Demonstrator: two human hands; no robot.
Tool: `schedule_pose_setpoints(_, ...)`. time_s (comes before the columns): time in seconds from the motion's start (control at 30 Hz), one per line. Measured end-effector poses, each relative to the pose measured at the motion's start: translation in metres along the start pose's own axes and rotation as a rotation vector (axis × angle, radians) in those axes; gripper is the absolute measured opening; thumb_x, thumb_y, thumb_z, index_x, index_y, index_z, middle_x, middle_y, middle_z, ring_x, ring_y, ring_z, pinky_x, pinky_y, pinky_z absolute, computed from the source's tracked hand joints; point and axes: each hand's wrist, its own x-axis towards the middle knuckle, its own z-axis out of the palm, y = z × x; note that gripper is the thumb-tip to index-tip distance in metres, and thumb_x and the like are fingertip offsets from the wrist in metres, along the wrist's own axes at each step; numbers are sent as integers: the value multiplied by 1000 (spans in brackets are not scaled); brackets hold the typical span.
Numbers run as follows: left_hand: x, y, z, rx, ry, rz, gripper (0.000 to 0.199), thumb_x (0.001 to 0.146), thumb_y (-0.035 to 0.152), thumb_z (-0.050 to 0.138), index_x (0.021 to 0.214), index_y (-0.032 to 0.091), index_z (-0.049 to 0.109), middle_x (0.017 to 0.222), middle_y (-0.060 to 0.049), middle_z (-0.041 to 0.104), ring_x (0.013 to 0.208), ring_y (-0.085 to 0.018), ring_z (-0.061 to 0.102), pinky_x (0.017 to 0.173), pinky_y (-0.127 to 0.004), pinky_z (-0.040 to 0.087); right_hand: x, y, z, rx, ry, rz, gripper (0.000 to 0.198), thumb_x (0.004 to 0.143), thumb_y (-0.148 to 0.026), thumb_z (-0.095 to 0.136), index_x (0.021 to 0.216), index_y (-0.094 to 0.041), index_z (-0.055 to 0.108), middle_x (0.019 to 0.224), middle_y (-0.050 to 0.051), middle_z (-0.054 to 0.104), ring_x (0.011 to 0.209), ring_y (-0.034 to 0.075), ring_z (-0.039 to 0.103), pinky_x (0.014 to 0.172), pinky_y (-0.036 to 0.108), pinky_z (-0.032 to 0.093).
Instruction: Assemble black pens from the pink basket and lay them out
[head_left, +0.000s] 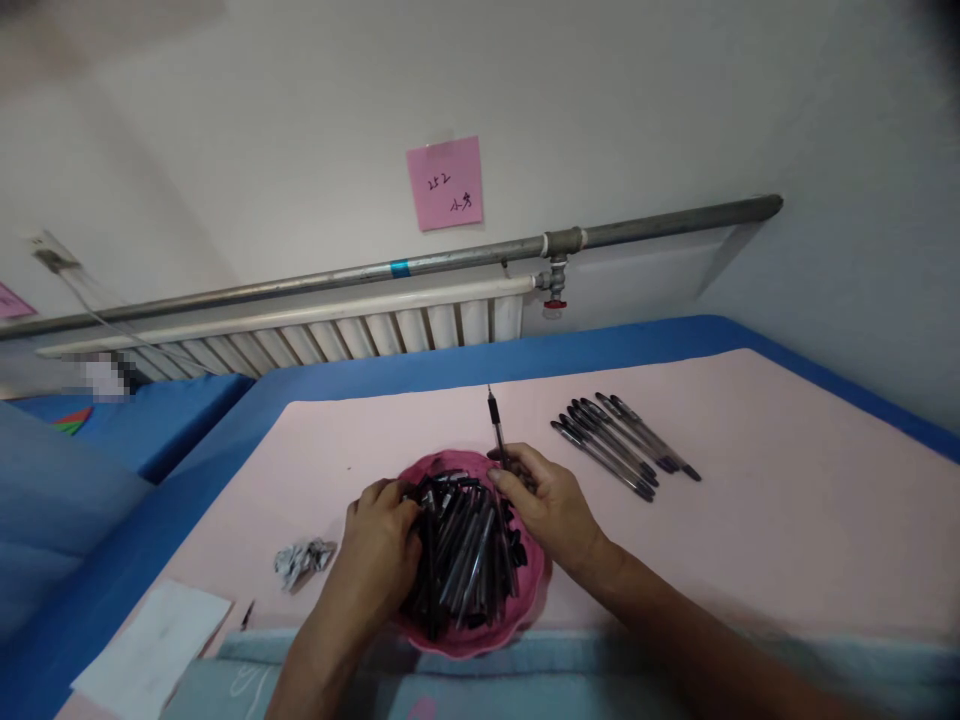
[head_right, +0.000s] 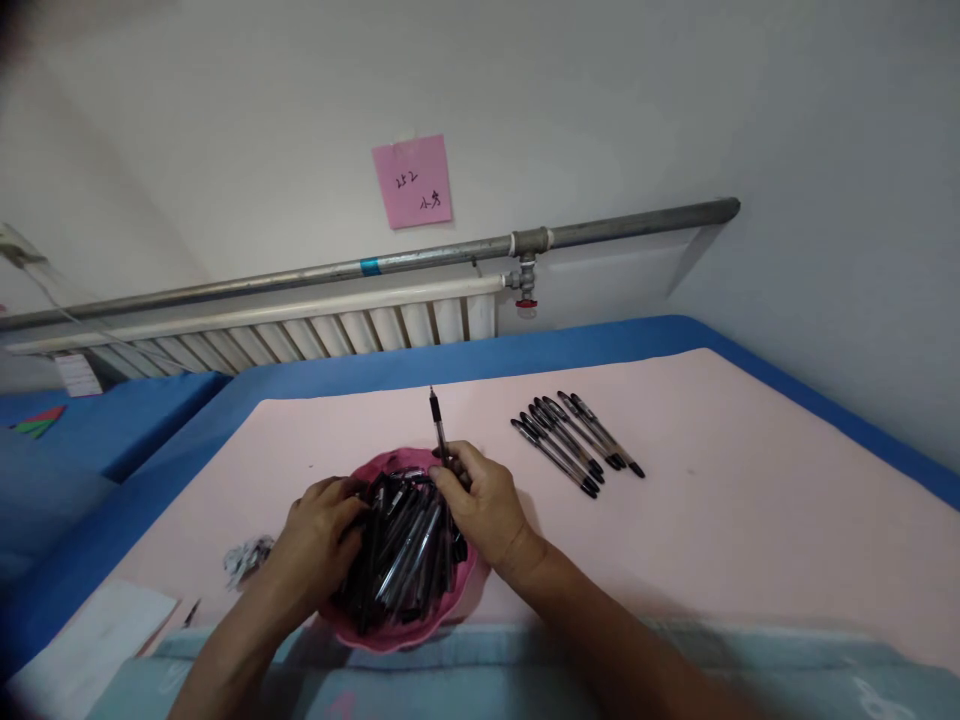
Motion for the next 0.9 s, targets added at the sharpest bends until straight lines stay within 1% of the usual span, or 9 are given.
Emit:
schedule_pose_setpoints(0.1,-3,5,1,34,-49,31,28,72,14,45,87,20,68,118,-9,56,114,-29,40,91,-46,33,0,0,1,-19,2,-1,14,78,-26,50,86,-19,59,75,1,65,68,15,59,64,26,46)
schedule_pose_setpoints(0.2,-4,7,2,26,-61,61,29,74,15,44,87,25,68,115,-6,58,113,-28,41,91,-47,31,0,-1,1,-33,2,-3,13,77,-26,50,85,-19,58,71,0,64,66,14,59,62,25,46)
schedule_pose_setpoints(0.33,-2,6,4,-13,-60,67,36,73,10,44,88,31,69,111,-3,59,109,-25,44,91,-46,30,0,-3,1,-29,-10,5,13,77,-26,51,84,-19,58,69,-1,63,63,13,58,61,24,46)
schedule_pose_setpoints(0.47,7,6,11,10,58,-24,34,77,12,41,94,25,67,108,-8,59,104,-25,46,88,-43,34,0,-3,1,-17,-14,5,14,77,-26,51,86,-19,59,70,0,63,64,14,58,62,24,46)
schedule_pose_setpoints(0.57,13,8,18,33,118,-23,36,79,12,39,95,25,68,110,-9,59,105,-26,44,87,-43,34,-1,-3,1,-16,-12,-2,14,77,-25,51,87,-19,59,70,0,64,64,14,58,61,24,46)
schedule_pose_setpoints(0.63,16,9,21,40,131,-7,37,79,12,39,96,26,68,107,-9,59,104,-28,44,86,-44,34,-1,-3,1,-25,-11,-8,13,77,-25,51,86,-19,59,71,0,64,64,14,59,62,25,46)
schedule_pose_setpoints(0.73,20,10,23,48,146,-19,37,81,15,37,99,27,68,100,-11,61,98,-29,45,82,-45,35,-1,-2,2,-44,-8,-16,13,78,-25,51,85,-20,59,72,0,65,64,14,59,63,25,46)
schedule_pose_setpoints(0.9,25,16,24,87,118,-8,36,83,19,36,100,25,67,96,-12,61,92,-30,45,80,-47,33,-1,0,2,-45,-17,-23,13,79,-25,51,87,-19,60,74,-1,65,63,13,58,62,24,45)
